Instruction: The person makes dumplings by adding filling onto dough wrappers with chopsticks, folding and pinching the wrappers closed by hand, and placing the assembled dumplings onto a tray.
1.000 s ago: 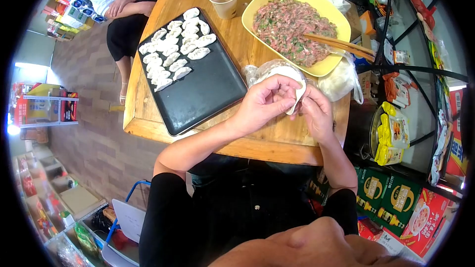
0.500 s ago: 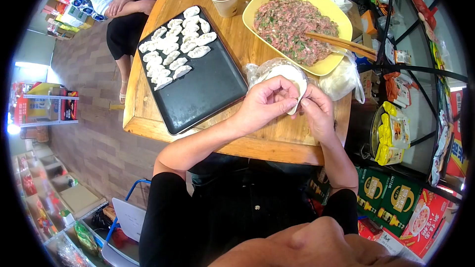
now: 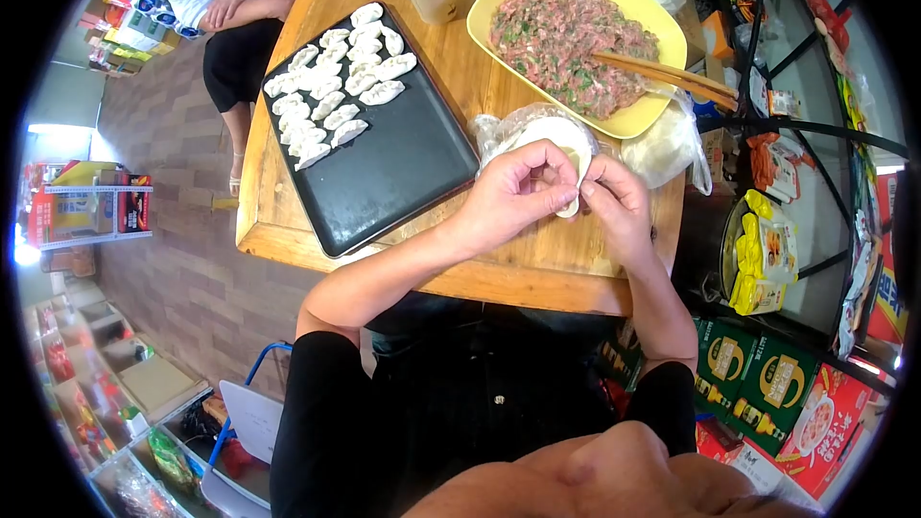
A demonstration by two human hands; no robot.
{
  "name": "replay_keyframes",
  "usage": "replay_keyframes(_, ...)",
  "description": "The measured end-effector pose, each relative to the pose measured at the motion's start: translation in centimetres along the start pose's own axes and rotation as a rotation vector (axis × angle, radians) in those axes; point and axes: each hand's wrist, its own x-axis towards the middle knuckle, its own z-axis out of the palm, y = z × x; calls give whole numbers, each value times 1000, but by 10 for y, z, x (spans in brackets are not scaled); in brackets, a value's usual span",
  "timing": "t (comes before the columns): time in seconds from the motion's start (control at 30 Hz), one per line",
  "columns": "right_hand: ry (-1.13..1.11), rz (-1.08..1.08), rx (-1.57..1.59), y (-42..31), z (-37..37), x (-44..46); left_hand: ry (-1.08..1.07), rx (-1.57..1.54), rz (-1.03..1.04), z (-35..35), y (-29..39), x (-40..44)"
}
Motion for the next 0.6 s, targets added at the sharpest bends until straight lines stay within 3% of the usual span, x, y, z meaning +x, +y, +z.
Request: replay_keyframes(0.6, -52, 18, 37, -2, 2, -1, 40, 23, 26, -1, -1, 1)
